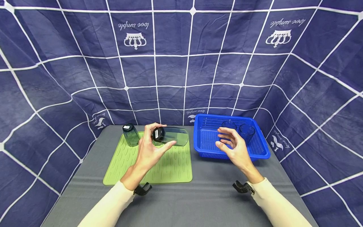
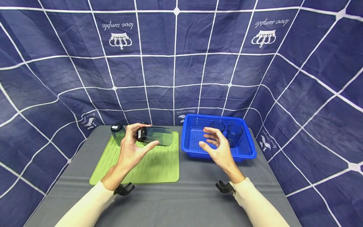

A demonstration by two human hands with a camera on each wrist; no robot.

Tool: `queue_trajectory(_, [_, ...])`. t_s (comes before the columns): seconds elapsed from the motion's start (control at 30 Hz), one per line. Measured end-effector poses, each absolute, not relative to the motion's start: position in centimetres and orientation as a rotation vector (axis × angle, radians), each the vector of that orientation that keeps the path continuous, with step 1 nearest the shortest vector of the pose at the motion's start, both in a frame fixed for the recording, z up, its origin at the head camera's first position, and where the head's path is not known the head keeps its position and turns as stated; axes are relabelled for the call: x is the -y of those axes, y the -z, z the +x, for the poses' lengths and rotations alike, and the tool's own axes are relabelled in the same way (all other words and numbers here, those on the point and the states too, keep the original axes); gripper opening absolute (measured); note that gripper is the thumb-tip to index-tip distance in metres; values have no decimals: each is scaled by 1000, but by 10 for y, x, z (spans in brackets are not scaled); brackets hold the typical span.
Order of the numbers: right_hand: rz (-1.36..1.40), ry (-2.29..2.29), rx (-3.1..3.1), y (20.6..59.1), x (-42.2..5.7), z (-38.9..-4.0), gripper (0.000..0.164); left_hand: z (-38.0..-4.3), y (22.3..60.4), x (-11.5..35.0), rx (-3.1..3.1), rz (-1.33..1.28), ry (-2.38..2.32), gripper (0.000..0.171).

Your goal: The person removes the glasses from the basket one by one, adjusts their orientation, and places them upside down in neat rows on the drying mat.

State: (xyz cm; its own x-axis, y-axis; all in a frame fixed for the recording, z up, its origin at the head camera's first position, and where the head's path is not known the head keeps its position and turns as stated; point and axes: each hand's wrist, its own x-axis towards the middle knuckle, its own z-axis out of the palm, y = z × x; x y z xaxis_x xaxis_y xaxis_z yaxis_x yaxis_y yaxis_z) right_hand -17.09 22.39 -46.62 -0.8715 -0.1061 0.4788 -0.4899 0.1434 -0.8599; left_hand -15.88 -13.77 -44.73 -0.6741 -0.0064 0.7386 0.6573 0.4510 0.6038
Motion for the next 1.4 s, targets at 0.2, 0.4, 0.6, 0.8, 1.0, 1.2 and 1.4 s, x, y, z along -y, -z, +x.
queue_trajectory(0.2, [547,-1714,2159,467,-232,-176,62,-163,450,139,2073,-491,1211,79])
queue_trajectory(0.4, [506,-1620,2199,468,-241,-181,60,-168,452,138,2105,-446,1176,78])
queue_trajectory(0.6, [460,-1515,2248,470,-249,-186,58,-174,457,139,2132,-402,1173,76])
queue_trajectory(0.8, [434,-1438,2257,471,-255,-189,59,-181,462,138,2140,-400,1182,76])
queue_trajectory(1.0, [411,-1336,2269,471,-259,-194,60,-188,468,136,2161,-392,1172,77])
queue_trajectory(1.2, [393,-1239,2294,473,-265,-201,61,-196,475,133,2189,-392,1172,78])
queue_trajectory(1.4, [391,-1172,2308,474,-271,-209,62,-205,482,129,2206,-388,1148,78])
